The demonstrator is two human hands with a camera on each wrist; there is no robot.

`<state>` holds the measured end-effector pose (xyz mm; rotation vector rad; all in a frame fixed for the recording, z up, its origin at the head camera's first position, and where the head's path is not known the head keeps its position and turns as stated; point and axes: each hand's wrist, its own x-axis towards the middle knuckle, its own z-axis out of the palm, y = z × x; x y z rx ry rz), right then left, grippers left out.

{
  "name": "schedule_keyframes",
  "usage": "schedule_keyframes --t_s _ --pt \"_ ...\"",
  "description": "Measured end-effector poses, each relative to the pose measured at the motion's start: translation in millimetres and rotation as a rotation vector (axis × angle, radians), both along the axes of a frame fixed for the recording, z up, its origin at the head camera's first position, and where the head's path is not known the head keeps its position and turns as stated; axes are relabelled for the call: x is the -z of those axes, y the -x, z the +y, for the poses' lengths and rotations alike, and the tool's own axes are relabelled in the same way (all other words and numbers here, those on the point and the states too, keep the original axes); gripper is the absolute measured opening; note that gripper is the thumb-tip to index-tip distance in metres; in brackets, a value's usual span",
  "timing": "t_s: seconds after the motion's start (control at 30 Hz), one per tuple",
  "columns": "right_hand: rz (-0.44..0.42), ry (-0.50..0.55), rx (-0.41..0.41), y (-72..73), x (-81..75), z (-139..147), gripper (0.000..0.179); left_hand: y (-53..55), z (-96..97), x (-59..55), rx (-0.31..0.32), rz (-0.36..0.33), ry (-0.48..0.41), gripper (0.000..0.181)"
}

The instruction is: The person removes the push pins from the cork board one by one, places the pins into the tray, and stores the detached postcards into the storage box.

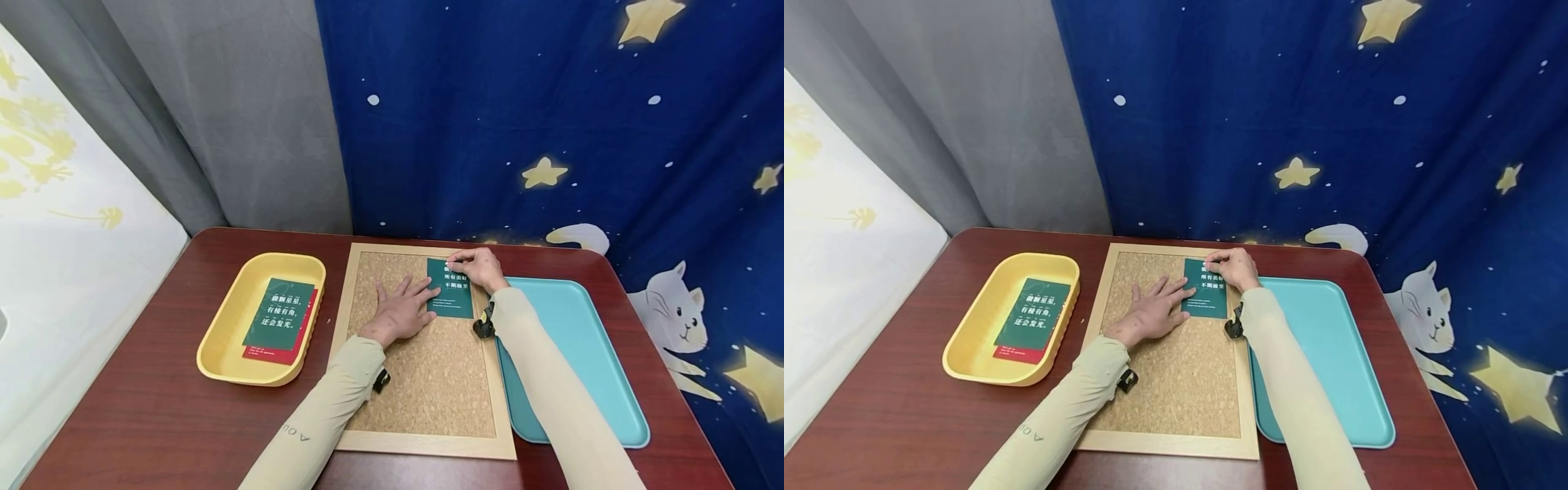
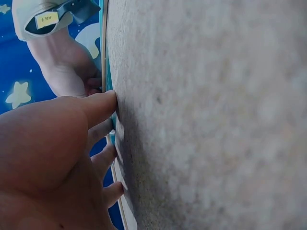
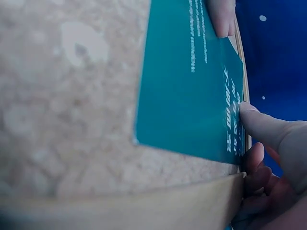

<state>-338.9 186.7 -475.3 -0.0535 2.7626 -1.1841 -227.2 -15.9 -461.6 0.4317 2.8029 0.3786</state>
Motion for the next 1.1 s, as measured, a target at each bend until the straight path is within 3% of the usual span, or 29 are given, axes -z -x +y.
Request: schedule_keyframes --t_s 0.47,0.93,1.1 --pt "-0.103 0.08 0.048 0.1 -3.4 -1.2 0.022 -1.4 0.7 -1.5 0.001 0.001 0.007 0.057" --pt "-0.172 0.214 0.004 -5.1 -4.4 0.1 0.024 -4.7 0.0 -1.1 -0.001 0.003 -0.004 0.056" --pt "-0.158 0.253 -0.022 -5.9 -4.5 3.8 0.026 -2.7 0.2 -0.4 -0.005 0.011 -0.012 0.055"
